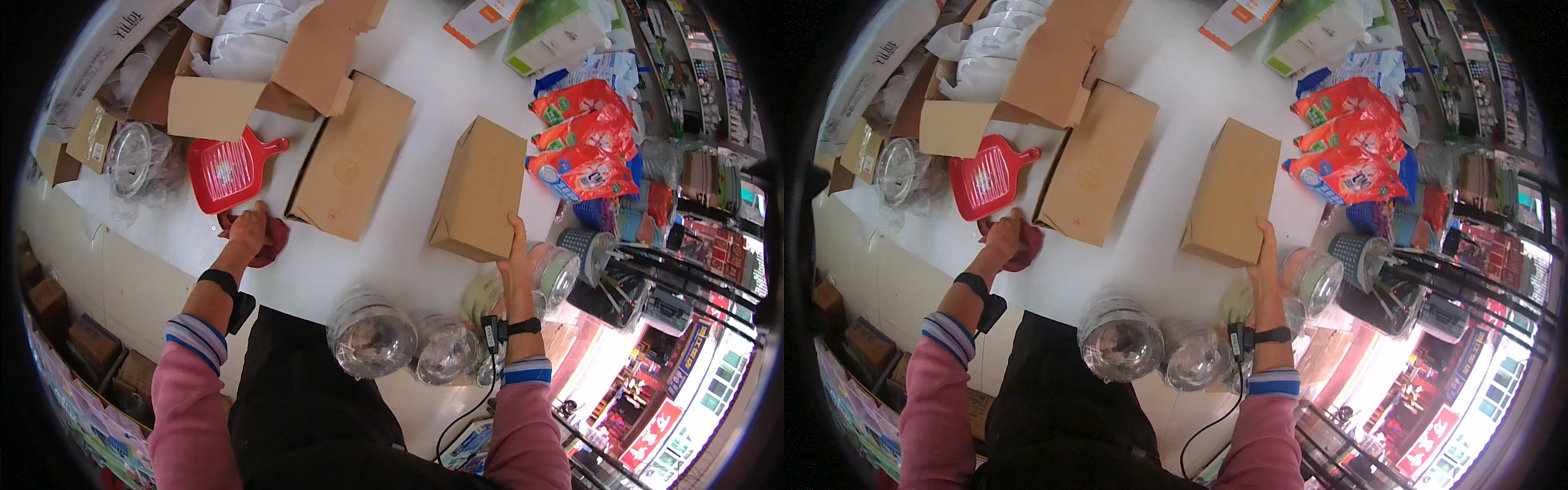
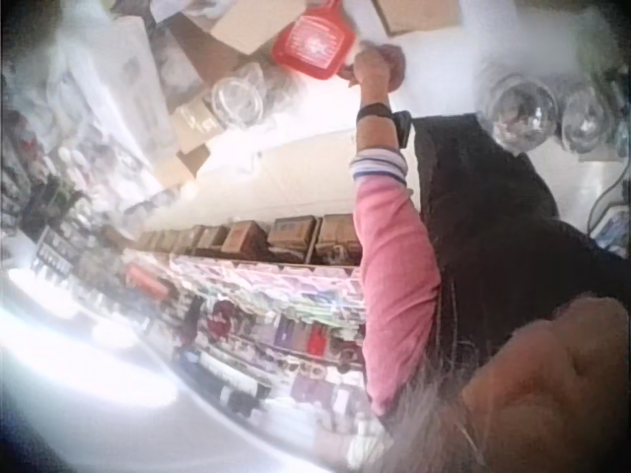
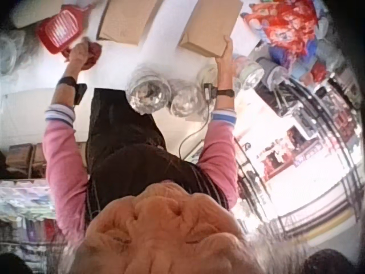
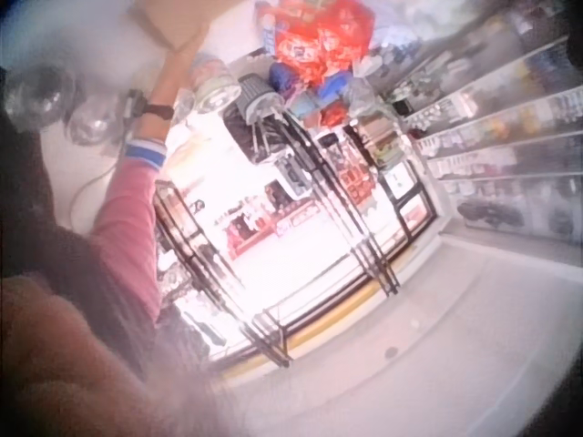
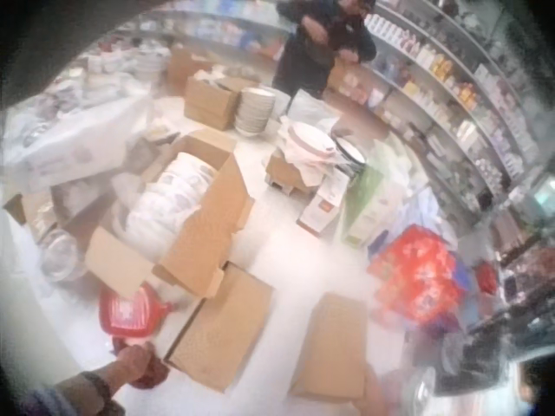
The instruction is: The person walks down a staircase into a store and proceeds to a display table. They use a red cloth to wipe the white tabletop, moving aside cardboard boxes and plastic-wrapped bowls. The person continues wiping different sections of the table and repositions items to reach more surface area.
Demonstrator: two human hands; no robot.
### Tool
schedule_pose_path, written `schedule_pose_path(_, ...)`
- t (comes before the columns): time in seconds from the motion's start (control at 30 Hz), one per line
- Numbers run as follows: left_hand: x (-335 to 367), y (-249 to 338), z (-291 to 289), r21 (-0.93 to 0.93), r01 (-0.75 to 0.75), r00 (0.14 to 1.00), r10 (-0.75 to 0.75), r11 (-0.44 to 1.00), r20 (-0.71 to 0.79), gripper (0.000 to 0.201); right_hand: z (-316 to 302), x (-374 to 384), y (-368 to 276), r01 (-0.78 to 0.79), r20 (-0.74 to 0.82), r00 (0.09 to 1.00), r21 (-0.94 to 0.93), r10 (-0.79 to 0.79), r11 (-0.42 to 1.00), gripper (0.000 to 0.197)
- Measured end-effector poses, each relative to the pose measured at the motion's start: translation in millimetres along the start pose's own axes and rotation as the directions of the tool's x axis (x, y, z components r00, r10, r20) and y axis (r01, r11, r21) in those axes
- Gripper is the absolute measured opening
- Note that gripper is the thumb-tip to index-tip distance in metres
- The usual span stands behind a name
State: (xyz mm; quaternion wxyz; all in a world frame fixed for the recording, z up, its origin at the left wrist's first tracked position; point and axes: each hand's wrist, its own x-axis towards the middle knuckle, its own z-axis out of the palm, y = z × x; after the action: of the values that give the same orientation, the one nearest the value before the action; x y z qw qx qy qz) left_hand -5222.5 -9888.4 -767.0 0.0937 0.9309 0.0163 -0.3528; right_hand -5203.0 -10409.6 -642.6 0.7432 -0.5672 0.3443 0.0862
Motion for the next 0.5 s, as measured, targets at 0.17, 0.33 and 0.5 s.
schedule_pose_path(0.17,2.3,-5.0,2.9,0.029,-0.056,0.998,0.056,0.998,0.017,0.075,12.5,-33.0,-7.6,0.138,-0.199,0.964,-0.204,-0.179,0.969,0.057)
schedule_pose_path(0.33,2.0,-5.2,1.5,-0.015,-0.058,0.998,0.058,0.998,0.006,0.069,17.2,-45.9,6.2,0.035,-0.321,0.911,-0.566,-0.259,0.824,0.078)
schedule_pose_path(0.5,-0.4,-6.1,-0.3,-0.042,-0.081,0.996,0.08,0.996,-0.028,0.068,45.6,-50.9,36.2,-0.322,-0.35,0.846,-0.937,-0.403,0.138,0.104)
